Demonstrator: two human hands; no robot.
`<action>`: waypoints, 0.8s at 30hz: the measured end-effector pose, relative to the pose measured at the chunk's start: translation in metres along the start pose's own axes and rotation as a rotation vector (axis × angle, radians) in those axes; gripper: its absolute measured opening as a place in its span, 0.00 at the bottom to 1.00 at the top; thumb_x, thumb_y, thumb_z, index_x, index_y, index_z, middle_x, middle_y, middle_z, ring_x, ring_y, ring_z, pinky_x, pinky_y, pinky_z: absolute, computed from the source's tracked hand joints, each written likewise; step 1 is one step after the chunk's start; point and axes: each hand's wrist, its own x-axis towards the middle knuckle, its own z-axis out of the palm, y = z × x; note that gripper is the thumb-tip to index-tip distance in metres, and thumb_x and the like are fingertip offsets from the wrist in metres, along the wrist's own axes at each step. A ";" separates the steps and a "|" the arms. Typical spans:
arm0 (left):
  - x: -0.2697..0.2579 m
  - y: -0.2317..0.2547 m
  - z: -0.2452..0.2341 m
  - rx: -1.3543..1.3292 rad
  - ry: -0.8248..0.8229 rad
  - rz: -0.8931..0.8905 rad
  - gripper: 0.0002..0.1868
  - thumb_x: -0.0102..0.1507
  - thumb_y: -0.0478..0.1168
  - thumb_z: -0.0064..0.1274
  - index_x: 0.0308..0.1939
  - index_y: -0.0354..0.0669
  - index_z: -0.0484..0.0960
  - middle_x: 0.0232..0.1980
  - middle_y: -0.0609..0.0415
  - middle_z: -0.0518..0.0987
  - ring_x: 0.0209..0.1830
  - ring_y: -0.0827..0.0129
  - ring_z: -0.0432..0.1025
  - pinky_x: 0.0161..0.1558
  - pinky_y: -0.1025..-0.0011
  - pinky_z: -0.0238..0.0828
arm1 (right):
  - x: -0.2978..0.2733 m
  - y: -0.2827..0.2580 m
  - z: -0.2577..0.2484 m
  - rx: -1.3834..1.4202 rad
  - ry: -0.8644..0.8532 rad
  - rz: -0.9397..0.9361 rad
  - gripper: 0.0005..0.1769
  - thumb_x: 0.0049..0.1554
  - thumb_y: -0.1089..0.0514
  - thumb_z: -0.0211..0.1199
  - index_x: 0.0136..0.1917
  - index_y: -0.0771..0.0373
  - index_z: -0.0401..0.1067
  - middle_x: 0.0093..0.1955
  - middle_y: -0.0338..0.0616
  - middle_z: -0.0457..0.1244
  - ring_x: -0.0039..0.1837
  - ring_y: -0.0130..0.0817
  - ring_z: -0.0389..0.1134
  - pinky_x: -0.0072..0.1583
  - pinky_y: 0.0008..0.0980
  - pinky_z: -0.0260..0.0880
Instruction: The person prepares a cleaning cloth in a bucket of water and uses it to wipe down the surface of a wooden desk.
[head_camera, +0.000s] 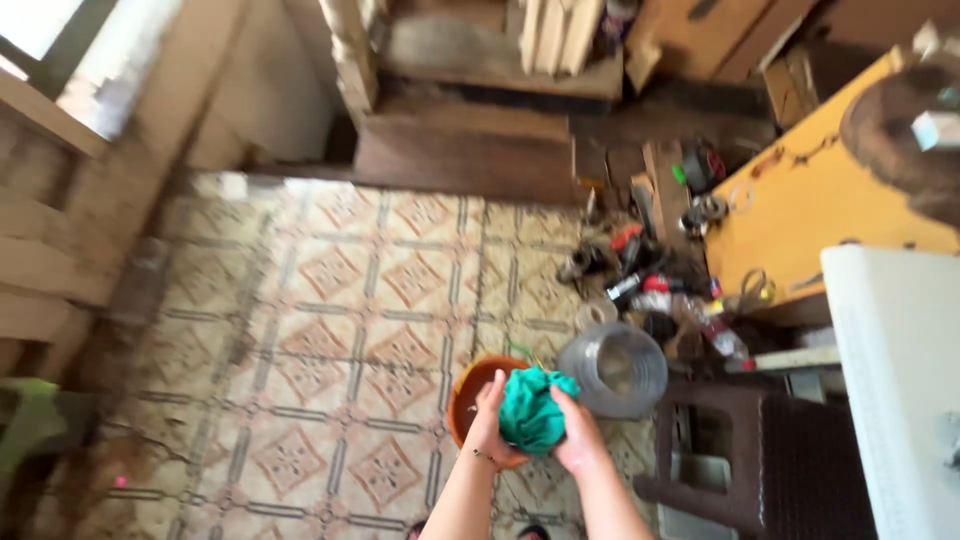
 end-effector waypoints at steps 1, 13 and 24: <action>-0.017 0.010 0.005 0.009 -0.226 -0.058 0.29 0.62 0.67 0.49 0.63 0.63 0.73 0.62 0.55 0.77 0.60 0.52 0.74 0.58 0.38 0.69 | -0.010 -0.012 0.006 -0.001 -0.092 -0.076 0.22 0.57 0.51 0.60 0.64 0.56 0.71 0.60 0.42 0.69 0.60 0.39 0.71 0.61 0.43 0.72; -0.071 0.241 0.109 -0.157 -0.852 0.153 0.35 0.65 0.68 0.45 0.67 0.50 0.76 0.66 0.56 0.78 0.68 0.62 0.70 0.70 0.58 0.62 | -0.044 -0.170 0.284 0.202 -0.295 -0.389 0.26 0.66 0.47 0.44 0.69 0.61 0.67 0.69 0.43 0.65 0.69 0.41 0.65 0.72 0.46 0.61; -0.037 0.406 0.191 -0.051 -0.847 0.528 0.25 0.68 0.54 0.53 0.64 0.44 0.74 0.60 0.55 0.79 0.63 0.62 0.71 0.66 0.57 0.65 | 0.012 -0.239 0.447 0.424 -0.559 -0.586 0.32 0.65 0.42 0.42 0.74 0.61 0.63 0.74 0.48 0.61 0.75 0.47 0.60 0.74 0.50 0.57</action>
